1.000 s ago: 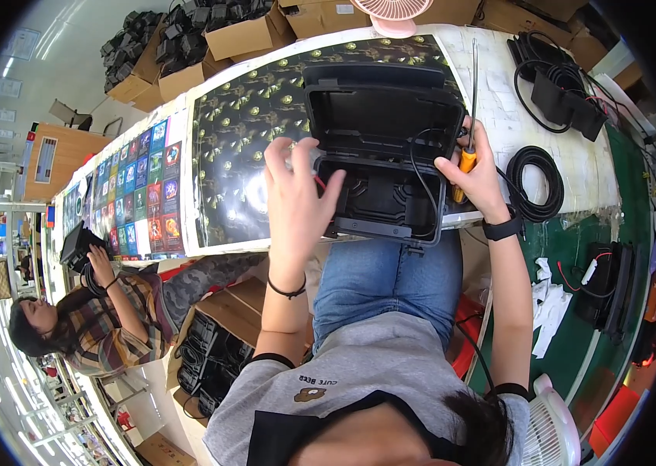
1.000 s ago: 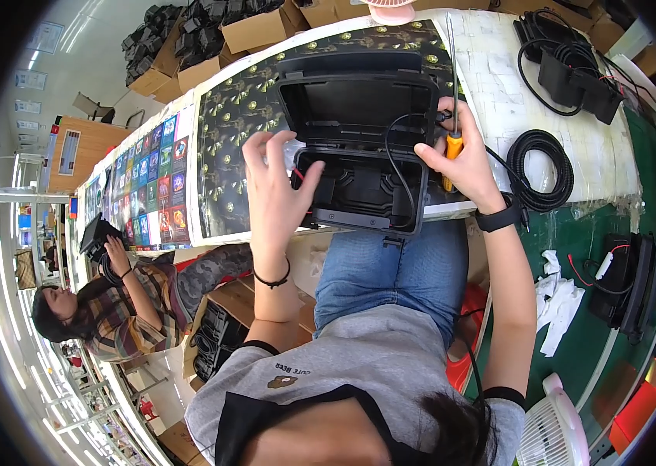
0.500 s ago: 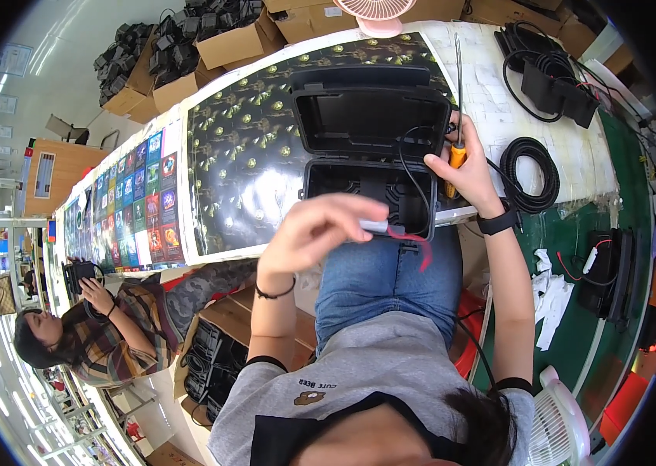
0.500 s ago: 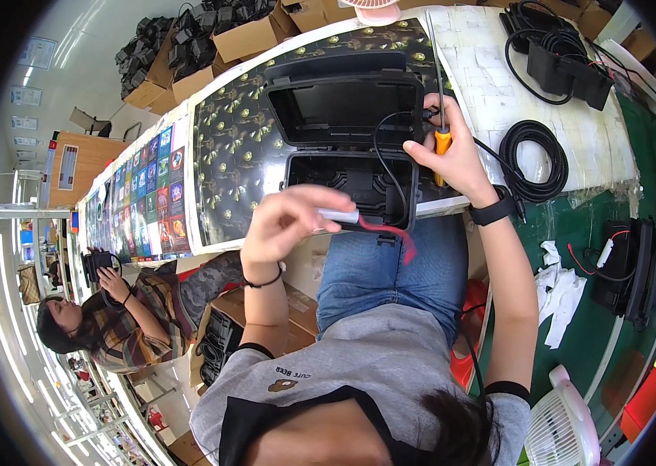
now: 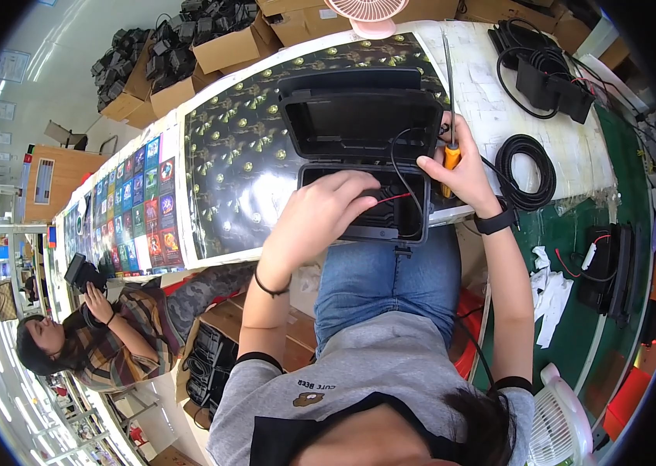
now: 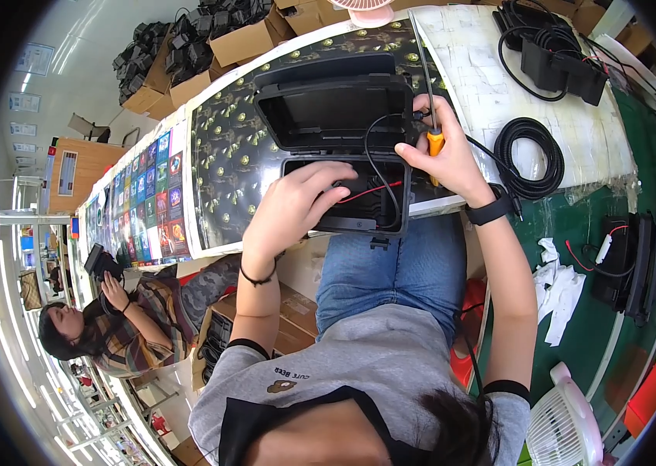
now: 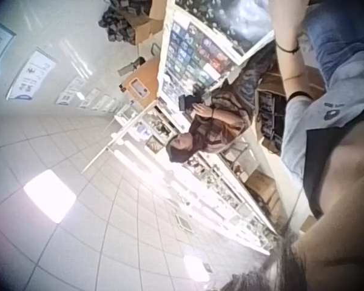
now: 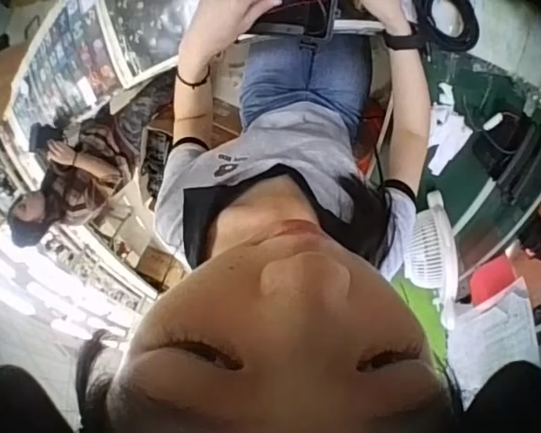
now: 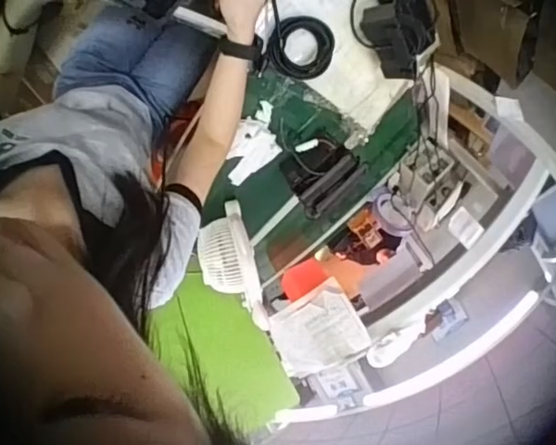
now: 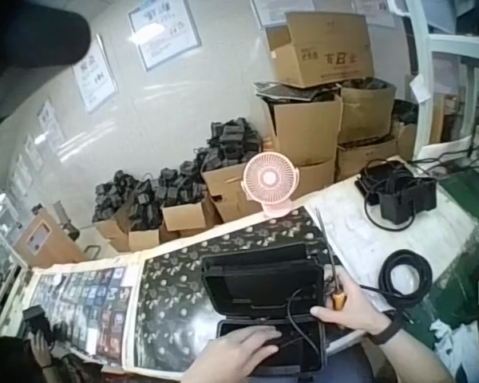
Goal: Assembling electronic devices by placing internal components and cables into protective black cases and securing them with a screwdriver.
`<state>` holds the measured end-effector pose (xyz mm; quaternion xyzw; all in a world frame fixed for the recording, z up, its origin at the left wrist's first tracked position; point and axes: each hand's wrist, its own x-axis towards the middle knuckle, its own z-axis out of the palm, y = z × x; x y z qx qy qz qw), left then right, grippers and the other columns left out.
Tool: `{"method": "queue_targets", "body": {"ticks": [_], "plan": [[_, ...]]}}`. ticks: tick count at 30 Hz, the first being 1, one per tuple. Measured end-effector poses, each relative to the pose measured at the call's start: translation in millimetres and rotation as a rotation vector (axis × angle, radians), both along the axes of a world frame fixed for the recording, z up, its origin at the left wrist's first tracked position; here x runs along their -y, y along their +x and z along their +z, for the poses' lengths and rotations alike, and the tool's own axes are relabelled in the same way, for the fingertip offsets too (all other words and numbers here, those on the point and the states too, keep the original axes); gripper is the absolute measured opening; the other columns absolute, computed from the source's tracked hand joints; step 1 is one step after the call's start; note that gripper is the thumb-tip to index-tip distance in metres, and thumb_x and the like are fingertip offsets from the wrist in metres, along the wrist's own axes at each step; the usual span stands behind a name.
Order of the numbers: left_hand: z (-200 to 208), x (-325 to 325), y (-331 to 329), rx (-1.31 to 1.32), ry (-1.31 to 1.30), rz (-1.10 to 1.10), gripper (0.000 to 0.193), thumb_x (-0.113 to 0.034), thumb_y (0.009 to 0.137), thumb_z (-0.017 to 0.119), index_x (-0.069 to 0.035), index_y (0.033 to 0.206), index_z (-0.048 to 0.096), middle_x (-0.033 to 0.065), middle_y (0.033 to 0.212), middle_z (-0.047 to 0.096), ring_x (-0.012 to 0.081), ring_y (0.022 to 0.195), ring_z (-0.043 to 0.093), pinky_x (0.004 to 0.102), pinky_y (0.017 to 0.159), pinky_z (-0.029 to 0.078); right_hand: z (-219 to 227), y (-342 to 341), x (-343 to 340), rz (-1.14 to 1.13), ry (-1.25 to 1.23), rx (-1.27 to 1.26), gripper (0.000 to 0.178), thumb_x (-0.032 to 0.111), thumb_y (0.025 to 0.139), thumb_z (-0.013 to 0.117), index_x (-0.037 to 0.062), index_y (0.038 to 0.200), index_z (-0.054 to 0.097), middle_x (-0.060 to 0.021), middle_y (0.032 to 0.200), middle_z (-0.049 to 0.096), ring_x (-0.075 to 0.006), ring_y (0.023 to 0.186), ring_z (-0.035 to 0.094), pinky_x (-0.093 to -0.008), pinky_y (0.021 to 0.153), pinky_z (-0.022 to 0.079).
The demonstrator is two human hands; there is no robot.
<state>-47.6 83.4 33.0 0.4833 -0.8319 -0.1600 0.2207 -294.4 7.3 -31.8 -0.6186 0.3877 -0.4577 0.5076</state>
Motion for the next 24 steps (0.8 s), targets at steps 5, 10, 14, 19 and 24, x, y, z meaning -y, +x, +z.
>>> {"method": "queue_targets", "body": {"ticks": [5, 10, 14, 19, 24], "plan": [[16, -38, -18, 0.256, -0.287, 0.234, 0.053, -0.047, 0.081, 0.069, -0.017, 0.124, 0.062, 0.0067, 0.125, 0.060, 0.0296, 0.114, 0.058, 0.0430, 0.090, 0.050, 2, -3, 0, -0.011, 0.026, -0.028, 0.056, 0.006, 0.077, 0.079, 0.0076, 0.122, 0.046, 0.0014, 0.100, 0.048, -0.0023, 0.066, 0.043, -0.0176, 0.060, 0.037], [-19, -48, -27, 0.235, -0.425, -0.200, 0.076, -0.051, 0.069, 0.073, -0.034, 0.140, 0.051, -0.0034, 0.149, 0.043, 0.0241, 0.139, 0.038, 0.0599, 0.114, 0.022, 2, -3, 0, 0.013, -0.013, -0.016, 0.054, 0.005, 0.077, 0.078, 0.0069, 0.120, 0.045, 0.0016, 0.099, 0.047, -0.0021, 0.067, 0.043, -0.0177, 0.060, 0.038], [-28, -44, -29, 0.359, -0.359, -0.112, 0.069, -0.042, 0.069, 0.073, -0.034, 0.135, 0.055, -0.0009, 0.117, 0.063, 0.0208, 0.131, 0.047, 0.0589, 0.112, 0.026, 4, -6, -1, 0.010, -0.034, -0.056, 0.052, 0.006, 0.077, 0.079, 0.0066, 0.118, 0.046, 0.0018, 0.095, 0.047, -0.0022, 0.066, 0.045, -0.0177, 0.060, 0.038], [-35, -43, -28, 0.337, -0.397, -0.031, 0.049, -0.021, 0.076, 0.065, -0.027, 0.125, 0.062, 0.0014, 0.104, 0.059, 0.0193, 0.116, 0.054, 0.0548, 0.109, 0.032, 9, -8, -2, 0.007, -0.077, -0.122, 0.052, 0.006, 0.077, 0.080, 0.0060, 0.115, 0.046, 0.0019, 0.090, 0.048, -0.0023, 0.065, 0.045, -0.0181, 0.059, 0.039], [-36, -37, -38, 0.212, -0.351, -0.028, 0.042, -0.017, 0.062, 0.074, -0.018, 0.103, 0.066, 0.0003, 0.107, 0.057, 0.0187, 0.109, 0.056, 0.0421, 0.098, 0.042, 14, -8, -4, 0.017, -0.093, -0.109, 0.051, 0.005, 0.075, 0.081, 0.0059, 0.114, 0.047, 0.0027, 0.084, 0.048, -0.0028, 0.063, 0.046, -0.0186, 0.057, 0.039]]}}
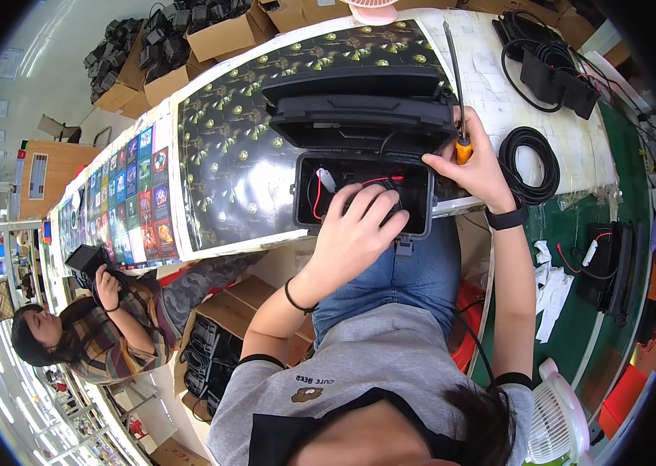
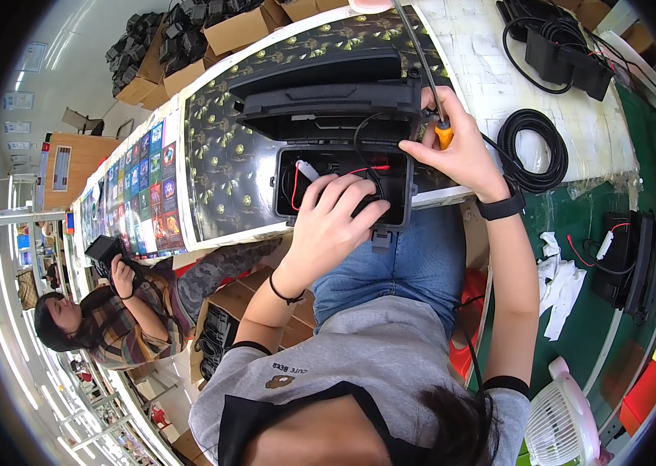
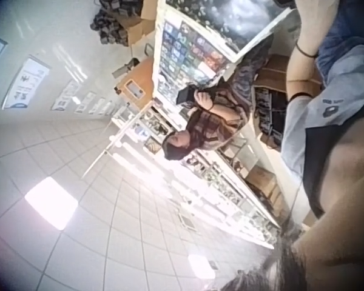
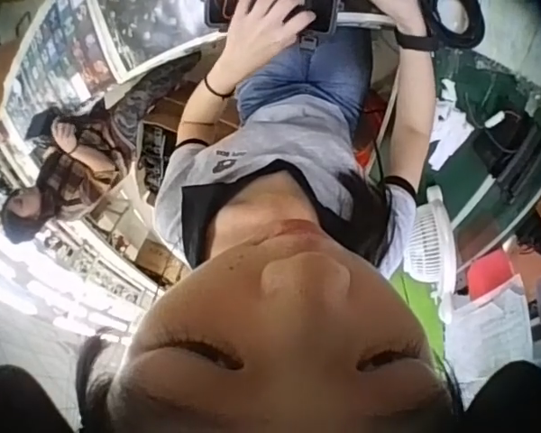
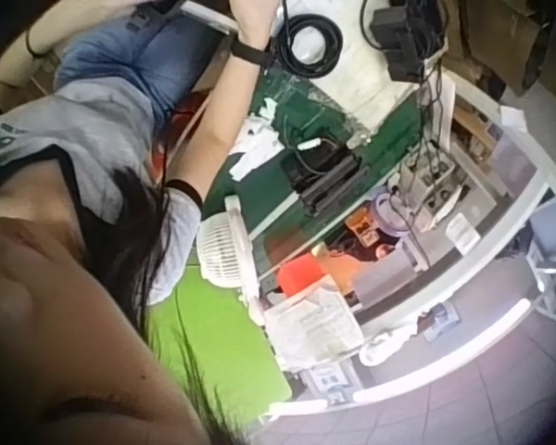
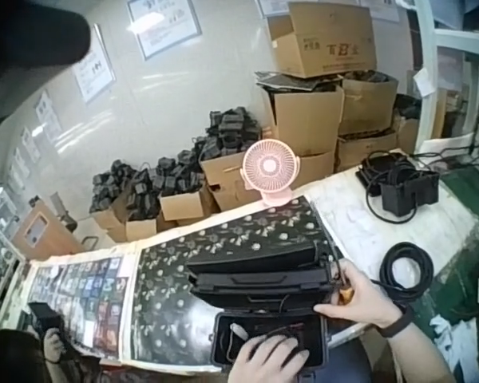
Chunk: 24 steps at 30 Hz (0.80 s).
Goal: Assembling electronic devices by placing internal components and cables into protective black cases and securing them with a screwdriver.
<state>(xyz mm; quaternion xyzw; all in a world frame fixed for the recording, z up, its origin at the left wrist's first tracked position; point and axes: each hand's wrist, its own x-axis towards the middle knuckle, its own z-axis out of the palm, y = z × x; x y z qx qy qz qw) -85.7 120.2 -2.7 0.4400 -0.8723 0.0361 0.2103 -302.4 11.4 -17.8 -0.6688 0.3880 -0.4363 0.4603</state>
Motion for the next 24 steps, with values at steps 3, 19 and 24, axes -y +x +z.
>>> {"method": "queue_targets", "body": {"ticks": [3, 19, 24], "plan": [[-8, -3, -5, 0.105, 0.173, 0.009, 0.039, -0.018, 0.063, 0.073, -0.017, 0.102, 0.066, -0.0005, 0.104, 0.059, 0.0188, 0.107, 0.057, 0.0395, 0.092, 0.045, 8, -1, -2, -0.008, 0.002, -0.049, 0.051, 0.004, 0.075, 0.080, 0.0057, 0.113, 0.048, 0.0026, 0.083, 0.048, -0.0033, 0.062, 0.046, -0.0186, 0.058, 0.040], [-29, -24, 85, -0.063, -0.230, 0.290, 0.047, -0.038, 0.065, 0.084, -0.013, 0.101, 0.069, 0.0014, 0.111, 0.065, 0.0280, 0.108, 0.057, 0.0440, 0.095, 0.044, 4, -3, 0, 0.008, 0.045, -0.087, 0.051, -0.001, 0.076, 0.078, 0.0053, 0.114, 0.046, 0.0016, 0.090, 0.051, -0.0032, 0.071, 0.051, -0.0178, 0.064, 0.044], [-23, -14, 82, -0.118, -0.172, 0.259, 0.042, -0.028, 0.056, 0.084, -0.013, 0.092, 0.068, -0.0023, 0.103, 0.065, 0.0293, 0.112, 0.053, 0.0470, 0.098, 0.043, -1, 0, -1, -0.032, 0.055, -0.031, 0.056, 0.001, 0.077, 0.079, 0.0059, 0.121, 0.045, 0.0027, 0.085, 0.053, -0.0025, 0.069, 0.051, -0.0170, 0.061, 0.043]]}}
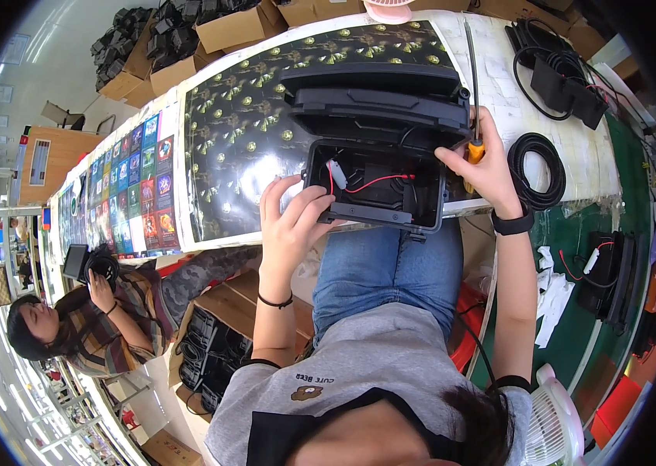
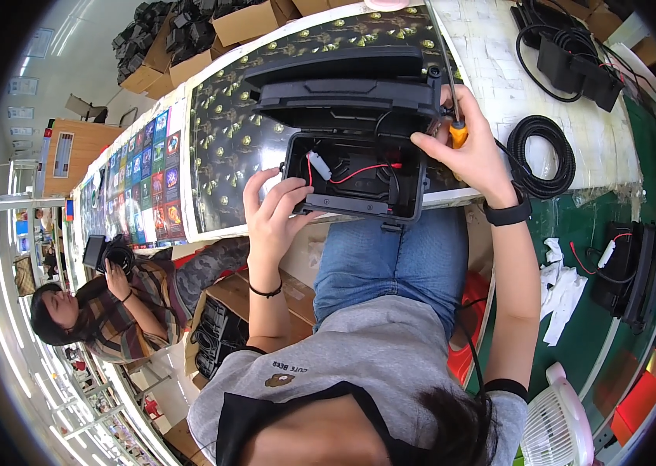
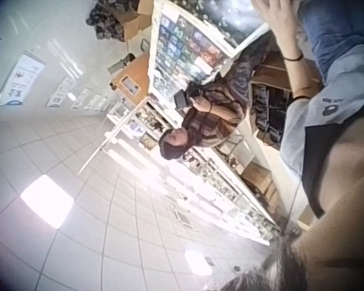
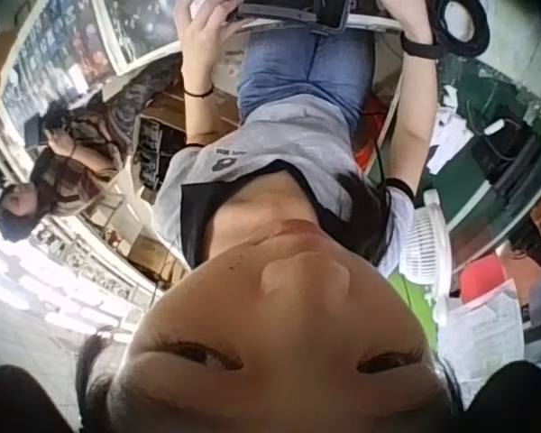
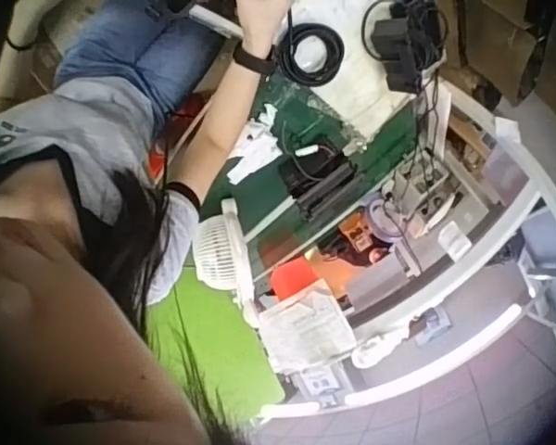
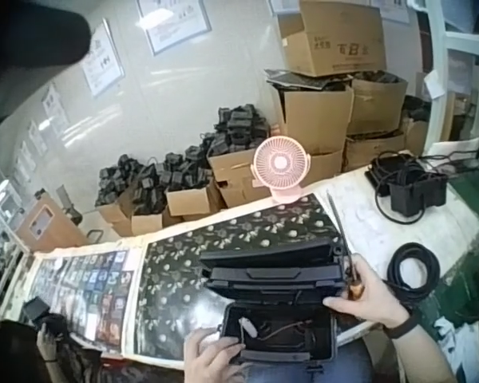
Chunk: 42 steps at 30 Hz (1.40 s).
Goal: Assembling electronic devices by placing internal components and cables into protective black cases and securing them with a screwdriver.
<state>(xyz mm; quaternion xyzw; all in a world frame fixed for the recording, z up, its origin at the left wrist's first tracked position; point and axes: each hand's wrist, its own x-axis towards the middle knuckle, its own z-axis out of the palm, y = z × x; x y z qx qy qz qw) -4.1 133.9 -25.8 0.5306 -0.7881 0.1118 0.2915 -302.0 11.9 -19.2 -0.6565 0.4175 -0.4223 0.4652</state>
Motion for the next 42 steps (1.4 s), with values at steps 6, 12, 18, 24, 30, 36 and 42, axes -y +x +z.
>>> {"method": "queue_targets", "body": {"ticks": [6, 12, 18, 24, 30, 36, 42], "plan": [[3, 0, 1, 0.008, 0.081, -0.007, 0.036, -0.026, 0.056, 0.083, -0.011, 0.082, 0.063, -0.0030, 0.092, 0.063, 0.0303, 0.112, 0.051, 0.0455, 0.096, 0.045, 9, -4, -6, 0.104, 0.178, 0.135, 0.051, 0.031, 0.089, 0.072, 0.0077, 0.125, 0.043, 0.0011, 0.088, 0.049, -0.0047, 0.058, 0.046, -0.0188, 0.051, 0.038], [8, -12, -19, -0.075, 0.108, -0.015, 0.035, -0.022, 0.056, 0.082, -0.010, 0.083, 0.064, -0.0012, 0.095, 0.063, 0.0318, 0.113, 0.050, 0.0420, 0.089, 0.050, 10, 4, -6, -0.037, 0.149, 0.386, 0.062, 0.061, 0.095, 0.048, 0.0116, 0.132, 0.039, -0.0024, 0.091, 0.050, -0.0045, 0.053, 0.045, -0.0172, 0.045, 0.033], [-6, -15, -18, -0.151, 0.040, -0.015, 0.041, -0.014, 0.057, 0.083, -0.010, 0.096, 0.070, 0.0038, 0.108, 0.062, 0.0323, 0.119, 0.050, 0.0400, 0.089, 0.054, 21, 0, -6, -0.077, 0.129, 0.266, 0.055, 0.043, 0.096, 0.060, 0.0105, 0.137, 0.043, 0.0036, 0.075, 0.048, -0.0030, 0.047, 0.040, -0.0176, 0.044, 0.032], [-13, -5, -25, -0.372, -0.088, -0.016, 0.047, -0.009, 0.057, 0.087, -0.008, 0.101, 0.072, 0.0090, 0.114, 0.063, 0.0338, 0.110, 0.060, 0.0399, 0.089, 0.055, 15, -2, -2, -0.153, 0.287, 0.282, 0.050, 0.034, 0.101, 0.053, 0.0090, 0.142, 0.040, 0.0045, 0.066, 0.045, -0.0026, 0.048, 0.039, -0.0181, 0.046, 0.032], [-16, 5, -37, -0.574, -0.087, 0.051, 0.051, -0.004, 0.060, 0.089, -0.003, 0.106, 0.068, 0.0136, 0.126, 0.056, 0.0291, 0.110, 0.062, 0.0346, 0.088, 0.058, 12, -3, 2, -0.173, 0.340, 0.305, 0.052, 0.032, 0.100, 0.055, 0.0093, 0.144, 0.038, 0.0045, 0.068, 0.046, -0.0022, 0.049, 0.038, -0.0179, 0.046, 0.032], [-28, -1, -46, -1.095, -0.026, -0.021, 0.067, 0.000, 0.063, 0.089, 0.000, 0.111, 0.042, 0.0127, 0.139, 0.031, 0.0317, 0.120, 0.056, 0.0392, 0.102, 0.053, 29, -4, -4, 0.022, 0.224, 0.291, 0.058, 0.033, 0.092, 0.066, 0.0087, 0.140, 0.043, 0.0027, 0.082, 0.053, -0.0015, 0.049, 0.039, -0.0176, 0.046, 0.034], [-31, -2, -45, -1.035, -0.051, -0.010, 0.061, -0.002, 0.064, 0.089, -0.001, 0.104, 0.044, 0.0119, 0.134, 0.034, 0.0339, 0.121, 0.056, 0.0397, 0.100, 0.055, 30, -3, -4, 0.066, 0.168, 0.376, 0.062, 0.029, 0.087, 0.069, 0.0045, 0.138, 0.043, -0.0087, 0.128, 0.057, -0.0028, 0.056, 0.046, -0.0173, 0.051, 0.038]]}}
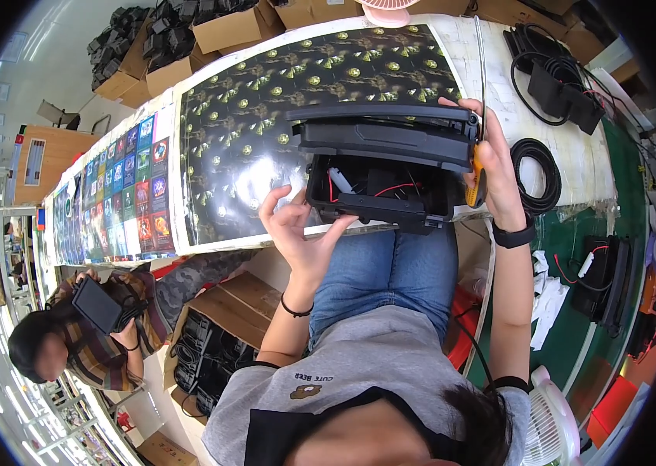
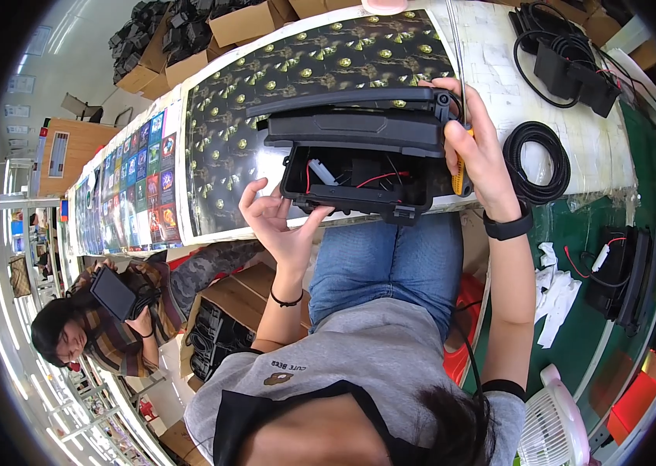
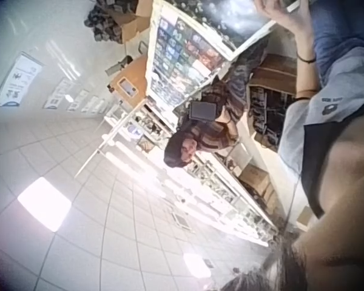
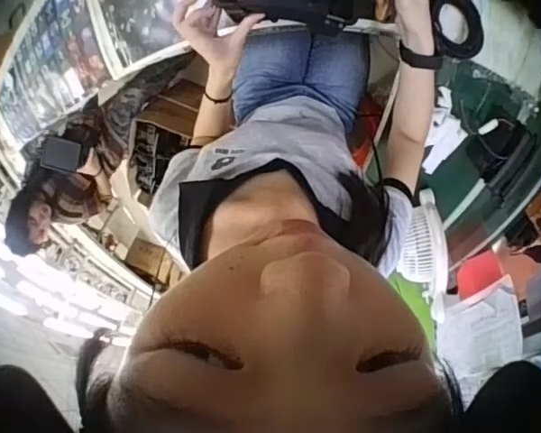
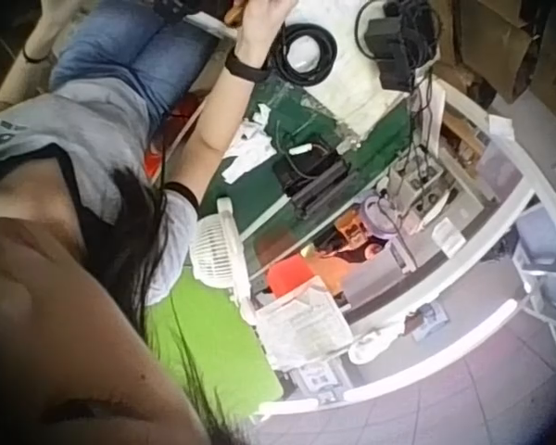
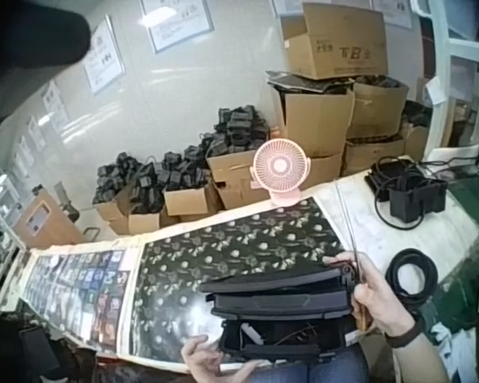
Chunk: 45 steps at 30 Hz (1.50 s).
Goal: Assembling electronic devices by placing internal components and cables into protective black cases and securing them with a screwdriver.
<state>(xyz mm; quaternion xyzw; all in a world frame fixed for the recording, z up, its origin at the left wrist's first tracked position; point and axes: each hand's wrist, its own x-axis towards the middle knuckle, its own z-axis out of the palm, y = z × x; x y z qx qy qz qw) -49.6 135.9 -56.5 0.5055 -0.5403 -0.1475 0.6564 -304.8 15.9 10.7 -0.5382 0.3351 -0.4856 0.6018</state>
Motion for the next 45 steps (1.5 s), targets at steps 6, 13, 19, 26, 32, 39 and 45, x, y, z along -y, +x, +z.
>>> {"method": "queue_targets", "body": {"ticks": [6, 13, 19, 26, 32, 39, 45], "plan": [[5, 1, 7, 0.188, 0.083, 0.045, 0.050, -0.007, 0.065, 0.090, 0.000, 0.095, 0.050, 0.0149, 0.137, 0.039, 0.0303, 0.117, 0.059, 0.0355, 0.092, 0.060, 8, 8, -6, -0.051, -0.165, -0.226, 0.057, 0.025, 0.083, 0.074, 0.0040, 0.131, 0.051, -0.0083, 0.128, 0.058, -0.0138, 0.102, 0.057, -0.0261, 0.092, 0.043], [19, 28, 3, 0.079, 0.126, -0.019, 0.043, 0.004, 0.067, 0.085, 0.002, 0.094, 0.052, 0.0173, 0.135, 0.049, 0.0212, 0.111, 0.060, 0.0323, 0.095, 0.055, 1, 11, 27, -0.214, 0.127, -0.288, 0.056, 0.040, 0.087, 0.071, 0.0074, 0.129, 0.057, 0.0051, 0.075, 0.052, -0.0014, 0.053, 0.038, -0.0191, 0.046, 0.031], [15, 36, 8, 0.244, 0.103, 0.057, 0.033, -0.007, 0.067, 0.086, -0.002, 0.081, 0.057, 0.0147, 0.131, 0.054, 0.0287, 0.107, 0.063, 0.0376, 0.089, 0.053, -5, 7, 60, -0.100, 0.216, -0.443, 0.078, 0.061, 0.082, 0.067, 0.0004, 0.130, 0.054, 0.0055, 0.072, 0.046, -0.0038, 0.054, 0.038, -0.0211, 0.049, 0.034], [21, 19, -3, 0.389, 0.096, 0.105, 0.031, 0.001, 0.070, 0.083, -0.002, 0.090, 0.060, 0.0152, 0.135, 0.045, 0.0248, 0.107, 0.060, 0.0357, 0.090, 0.052, 6, 6, 38, -0.093, 0.155, -0.419, 0.060, 0.043, 0.085, 0.073, 0.0095, 0.132, 0.054, 0.0025, 0.080, 0.053, -0.0035, 0.061, 0.044, -0.0200, 0.053, 0.037], [-2, 7, -4, 0.393, -0.084, 0.128, 0.061, 0.001, 0.066, 0.086, -0.013, 0.113, 0.050, 0.0161, 0.141, 0.027, 0.0303, 0.112, 0.055, 0.0386, 0.093, 0.049, 9, 6, 15, 0.075, -0.115, -0.322, 0.061, 0.020, 0.079, 0.080, 0.0134, 0.132, 0.051, 0.0006, 0.106, 0.054, -0.0049, 0.076, 0.046, -0.0178, 0.068, 0.040], [14, 7, -1, 0.532, -0.075, 0.150, 0.073, -0.003, 0.068, 0.086, -0.011, 0.128, 0.045, 0.0175, 0.143, 0.026, 0.0295, 0.123, 0.047, 0.0385, 0.094, 0.049, -2, 4, 12, 0.087, -0.249, -0.333, 0.066, 0.019, 0.078, 0.080, 0.0143, 0.136, 0.049, -0.0006, 0.115, 0.052, -0.0079, 0.082, 0.047, -0.0210, 0.073, 0.042], [20, 5, 0, 0.315, 0.099, 0.063, 0.068, -0.004, 0.071, 0.085, -0.005, 0.126, 0.045, 0.0159, 0.140, 0.030, 0.0261, 0.123, 0.047, 0.0379, 0.097, 0.048, 4, 2, 13, 0.124, -0.103, -0.380, 0.073, 0.014, 0.080, 0.076, 0.0050, 0.143, 0.040, -0.0076, 0.135, 0.049, -0.0163, 0.123, 0.048, -0.0277, 0.105, 0.036]]}}
